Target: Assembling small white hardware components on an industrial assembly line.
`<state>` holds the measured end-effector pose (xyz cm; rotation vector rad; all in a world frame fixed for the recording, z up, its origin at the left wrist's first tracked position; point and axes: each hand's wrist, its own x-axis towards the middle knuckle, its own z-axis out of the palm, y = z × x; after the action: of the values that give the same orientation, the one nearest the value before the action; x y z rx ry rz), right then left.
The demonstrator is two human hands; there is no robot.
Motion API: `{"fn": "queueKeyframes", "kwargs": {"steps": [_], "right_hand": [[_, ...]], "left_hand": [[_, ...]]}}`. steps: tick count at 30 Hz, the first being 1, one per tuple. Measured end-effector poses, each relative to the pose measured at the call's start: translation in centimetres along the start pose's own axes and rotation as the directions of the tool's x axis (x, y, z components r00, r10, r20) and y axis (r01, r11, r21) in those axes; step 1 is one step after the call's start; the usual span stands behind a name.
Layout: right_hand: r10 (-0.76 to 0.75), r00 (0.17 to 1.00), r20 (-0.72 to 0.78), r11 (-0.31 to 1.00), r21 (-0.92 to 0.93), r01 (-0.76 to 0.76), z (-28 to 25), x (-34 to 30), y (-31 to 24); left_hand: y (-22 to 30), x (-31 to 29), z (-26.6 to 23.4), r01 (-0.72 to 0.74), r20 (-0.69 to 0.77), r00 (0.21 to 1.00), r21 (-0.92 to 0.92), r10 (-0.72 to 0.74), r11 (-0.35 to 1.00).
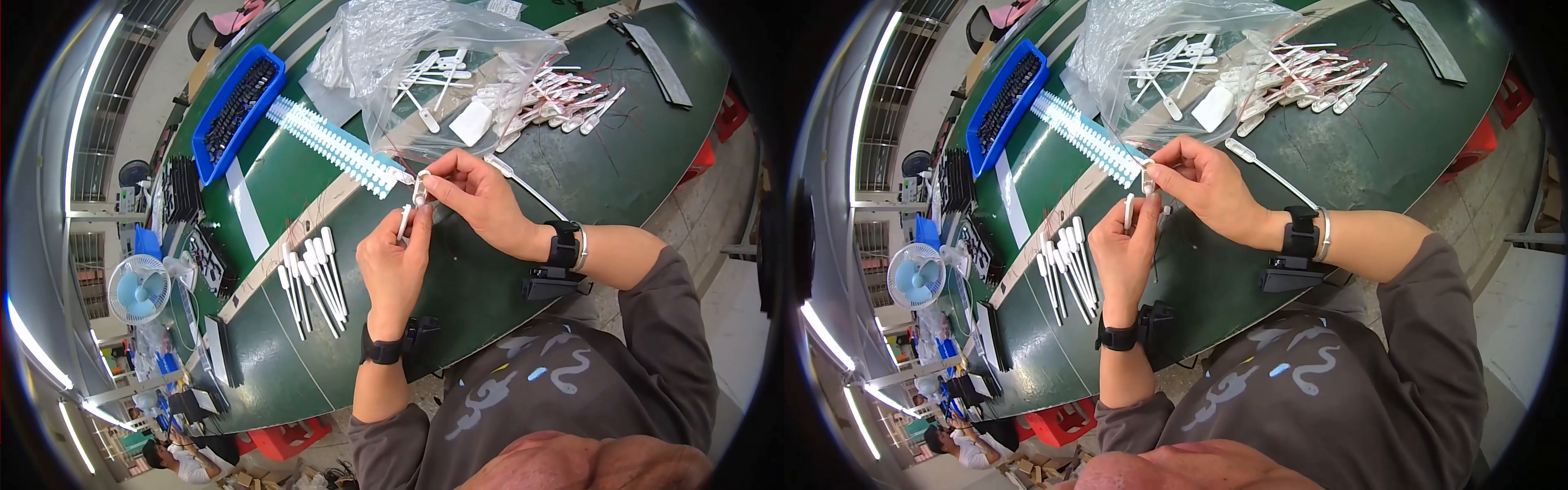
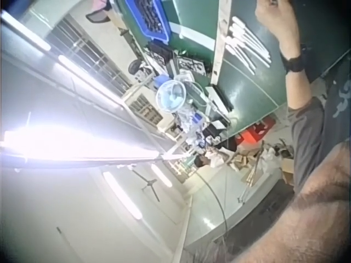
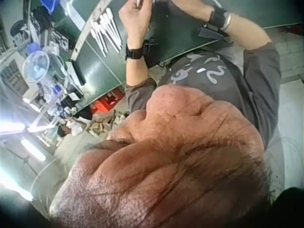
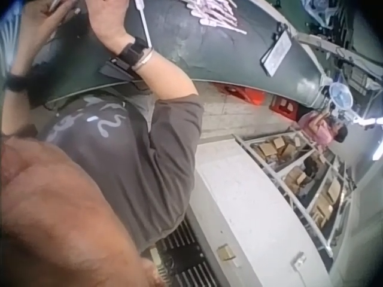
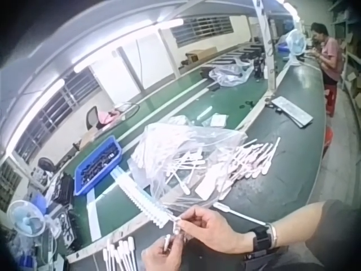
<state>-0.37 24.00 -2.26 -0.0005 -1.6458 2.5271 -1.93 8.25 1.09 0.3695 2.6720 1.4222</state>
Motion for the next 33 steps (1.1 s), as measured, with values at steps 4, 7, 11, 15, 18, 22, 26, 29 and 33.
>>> {"fn": "queueKeyframes", "kwargs": {"steps": [4, 7, 11, 15, 18, 22, 26, 29, 33], "right_hand": [[-0.037, 0.999, -0.014, 0.997, 0.067, 0.038, 0.2, 0.2, 0.2], [0.014, 1.000, -0.008, 0.999, 0.050, -0.014, 0.0, 0.3, 0.1], [0.055, 0.998, 0.012, 0.997, 0.048, -0.056, -0.3, 0.4, 0.2], [0.064, 0.998, 0.014, 0.998, -0.001, -0.064, -0.4, 0.3, 0.0], [0.075, 0.997, 0.010, 0.997, 0.020, -0.075, -0.4, 0.3, -0.1], [0.077, 0.997, 0.018, 0.996, 0.041, -0.078, -0.3, 0.2, -0.3], [0.066, 0.997, 0.030, 0.998, 0.024, -0.066, -0.3, 0.1, -0.3], [0.053, 0.998, 0.035, 0.999, 0.007, -0.054, -0.3, 0.0, -0.3], [0.037, 0.998, 0.044, 0.999, -0.014, -0.037, -0.2, -0.1, -0.3]], "left_hand": [[-0.2, 0.1, -0.2, -0.203, -0.040, 0.975, 0.250, 0.219, 0.947], [-0.7, 0.2, -0.1, -0.348, -0.074, 0.919, 0.310, 0.388, 0.885], [-1.6, 0.4, -0.5, -0.455, -0.016, 0.868, 0.377, 0.497, 0.807], [-1.8, 0.4, -0.6, -0.488, 0.020, 0.844, 0.445, 0.536, 0.751], [-1.7, 0.4, -0.4, -0.537, 0.007, 0.795, 0.475, 0.607, 0.697], [-1.7, 0.3, -0.3, -0.533, -0.002, 0.785, 0.508, 0.619, 0.677], [-1.5, 0.3, -0.3, -0.499, -0.011, 0.810, 0.512, 0.587, 0.699], [-1.8, 0.4, -0.1, -0.491, -0.013, 0.816, 0.511, 0.578, 0.705], [-1.7, 0.3, -0.3, -0.487, -0.006, 0.826, 0.497, 0.564, 0.718]]}}
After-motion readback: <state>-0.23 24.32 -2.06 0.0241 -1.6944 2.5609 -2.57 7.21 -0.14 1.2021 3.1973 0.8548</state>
